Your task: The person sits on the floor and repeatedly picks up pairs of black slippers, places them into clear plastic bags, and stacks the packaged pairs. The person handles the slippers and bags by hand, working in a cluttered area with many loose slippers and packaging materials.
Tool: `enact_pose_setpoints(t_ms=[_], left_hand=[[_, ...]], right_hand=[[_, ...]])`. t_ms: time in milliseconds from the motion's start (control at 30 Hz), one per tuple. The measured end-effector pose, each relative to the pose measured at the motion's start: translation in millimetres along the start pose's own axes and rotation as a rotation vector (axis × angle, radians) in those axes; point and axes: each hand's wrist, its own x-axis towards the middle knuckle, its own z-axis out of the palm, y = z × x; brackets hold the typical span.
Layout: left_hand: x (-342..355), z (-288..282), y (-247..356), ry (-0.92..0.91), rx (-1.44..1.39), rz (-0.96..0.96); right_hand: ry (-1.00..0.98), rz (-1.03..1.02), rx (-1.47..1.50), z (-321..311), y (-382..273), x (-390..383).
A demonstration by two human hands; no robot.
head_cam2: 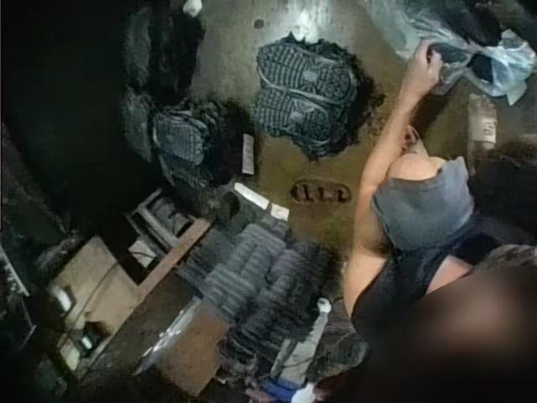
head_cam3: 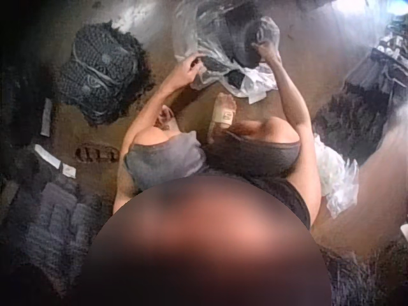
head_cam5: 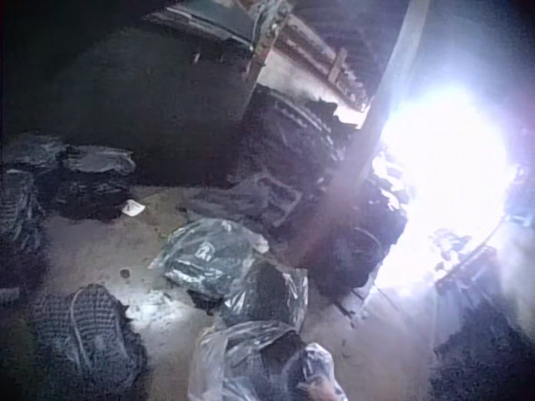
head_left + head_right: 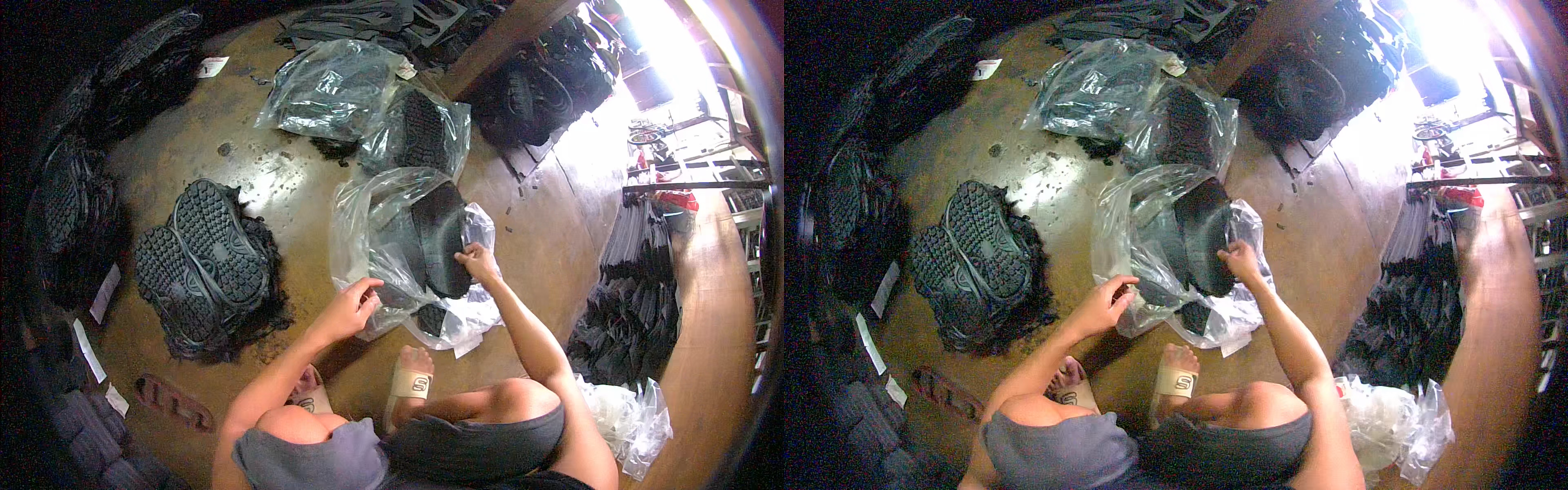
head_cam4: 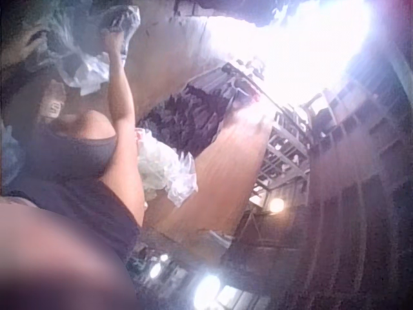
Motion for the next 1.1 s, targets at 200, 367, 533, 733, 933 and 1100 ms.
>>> enact_pose_setpoints(t_ms=[200,367,533,733,933,1100], left_hand=[[-7.5,-15.4,34.5,0.038,-0.263,0.004],[-19.2,-19.3,79.7,0.162,-0.606,-0.035],[-58.4,-35.4,88.8,0.494,-0.341,0.014],[-106.0,-53.0,112.1,0.387,-0.339,0.11],[-118.9,-80.0,152.6,0.211,-0.431,0.383],[-130.3,-101.6,153.9,0.373,-0.392,0.422]], right_hand=[[-0.119,-0.51,0.269,-55.5,-126.0,-121.4],[-0.37,-0.889,0.063,-16.6,-196.8,-223.2],[-0.494,-0.979,0.33,9.9,-191.8,-221.8],[-0.055,-0.566,0.584,49.9,-152.8,-153.7],[-0.301,-0.523,0.427,85.8,-131.8,-95.6],[-0.443,-0.568,0.442,97.2,-168.5,-92.7]])
